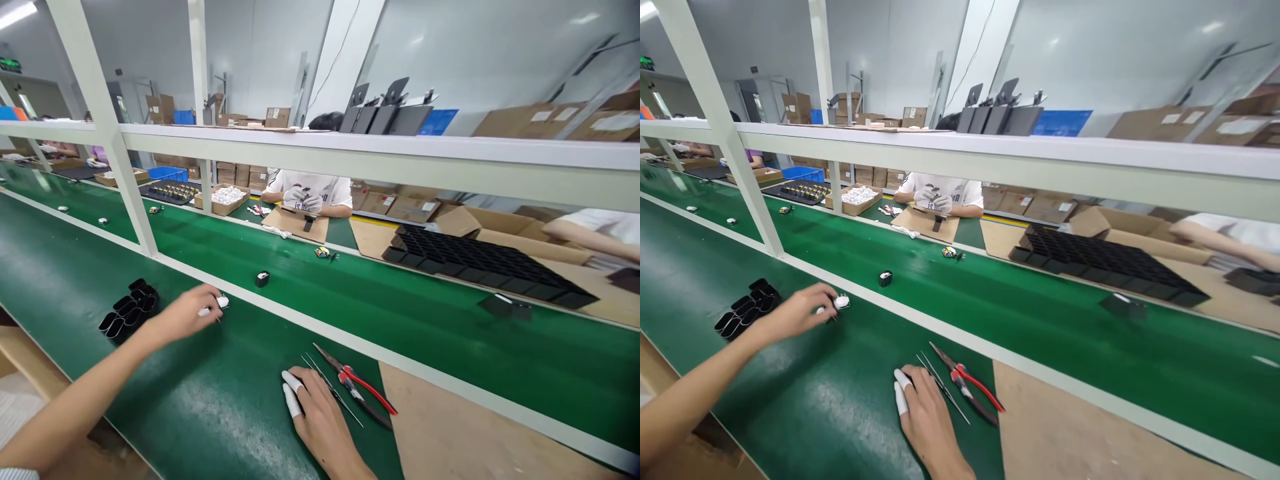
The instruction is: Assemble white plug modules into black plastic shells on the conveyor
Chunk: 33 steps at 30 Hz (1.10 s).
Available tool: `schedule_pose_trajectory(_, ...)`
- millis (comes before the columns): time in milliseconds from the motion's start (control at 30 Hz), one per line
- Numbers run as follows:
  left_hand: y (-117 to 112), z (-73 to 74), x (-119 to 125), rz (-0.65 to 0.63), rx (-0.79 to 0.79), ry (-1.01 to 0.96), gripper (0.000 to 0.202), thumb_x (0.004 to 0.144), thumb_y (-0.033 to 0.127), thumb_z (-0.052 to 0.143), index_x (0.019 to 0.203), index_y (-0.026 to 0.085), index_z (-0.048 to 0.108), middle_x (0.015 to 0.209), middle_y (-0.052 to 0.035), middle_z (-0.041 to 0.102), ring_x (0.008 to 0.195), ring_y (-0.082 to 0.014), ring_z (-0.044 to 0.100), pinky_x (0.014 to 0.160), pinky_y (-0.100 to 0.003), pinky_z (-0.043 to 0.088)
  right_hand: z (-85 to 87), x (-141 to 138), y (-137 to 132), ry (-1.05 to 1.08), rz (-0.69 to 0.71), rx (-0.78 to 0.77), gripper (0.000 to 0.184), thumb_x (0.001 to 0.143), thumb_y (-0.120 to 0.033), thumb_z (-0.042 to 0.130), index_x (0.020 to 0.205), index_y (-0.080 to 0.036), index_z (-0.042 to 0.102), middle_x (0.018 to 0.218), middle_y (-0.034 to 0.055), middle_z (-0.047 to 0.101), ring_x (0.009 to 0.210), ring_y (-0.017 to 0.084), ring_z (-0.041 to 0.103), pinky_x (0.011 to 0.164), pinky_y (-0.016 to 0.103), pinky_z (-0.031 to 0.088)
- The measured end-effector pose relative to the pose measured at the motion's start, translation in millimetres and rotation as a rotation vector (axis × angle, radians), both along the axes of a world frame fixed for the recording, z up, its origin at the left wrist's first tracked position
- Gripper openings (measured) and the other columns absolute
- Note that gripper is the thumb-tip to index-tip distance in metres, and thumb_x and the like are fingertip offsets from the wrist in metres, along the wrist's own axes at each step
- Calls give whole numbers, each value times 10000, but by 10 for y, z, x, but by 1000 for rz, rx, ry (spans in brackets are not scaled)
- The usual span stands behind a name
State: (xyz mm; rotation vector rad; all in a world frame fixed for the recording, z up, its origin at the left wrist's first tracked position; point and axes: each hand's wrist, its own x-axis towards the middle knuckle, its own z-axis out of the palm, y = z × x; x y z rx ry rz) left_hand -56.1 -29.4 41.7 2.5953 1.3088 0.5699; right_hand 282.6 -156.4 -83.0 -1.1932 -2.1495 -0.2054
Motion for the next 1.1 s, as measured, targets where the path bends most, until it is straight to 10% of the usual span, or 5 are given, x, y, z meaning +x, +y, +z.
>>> schedule_pose_trajectory(200, -534, -363, 845, -513, -99, -20, 152, 978, 292, 714, 890, 178, 762, 1272, -137, 712, 1174, -289, 703, 998, -368, 586, 33, 9, -39, -11, 14, -40, 375, 990, -43, 433, 1285, -198, 606, 1169, 127, 672, 1012, 266, 679, 843, 439, 644)
schedule_pose_trajectory(333, -204, -356, 758, -359, -175, -131, 239, 929, 422, 790, 1070, 232, 755, 1304, -93, 716, 1229, -257, 685, 1064, -348, 551, 47, 39, -71, 7, 10, -59, 335, 1014, -69, 461, 1294, -192, 599, 1183, 123, 667, 1029, 260, 663, 877, 447, 630)
schedule_pose_trajectory(567, 535, -329, 481, 62, -74, 3, 319, 886, 180, 696, 1195, 108, 722, 1170, -261, 738, 1173, -458, 684, 1065, -674, 477, 74, 42, -71, 60, -4, -82, 348, 985, -25, 469, 1252, -193, 616, 1150, 108, 673, 1010, 252, 641, 880, 444, 609)
schedule_pose_trajectory(867, 132, -485, 1330, -225, -361, -119, 419, 967, 484, 668, 1286, 217, 713, 1034, -66, 818, 897, -231, 781, 821, -329, 619, 176, 74, -128, 85, -52, -167, 310, 971, -37, 542, 1236, -172, 630, 1183, 114, 667, 1076, 262, 637, 952, 459, 604)
schedule_pose_trajectory(1100, -99, -347, 1097, -273, -458, -114, 697, 825, 551, 832, 1429, 268, 631, 1191, -93, 708, 974, -237, 698, 814, -343, 602, 238, 56, -110, 143, -158, -185, 396, 1016, -130, 554, 1412, -133, 539, 1324, 169, 617, 1159, 292, 628, 993, 466, 591)
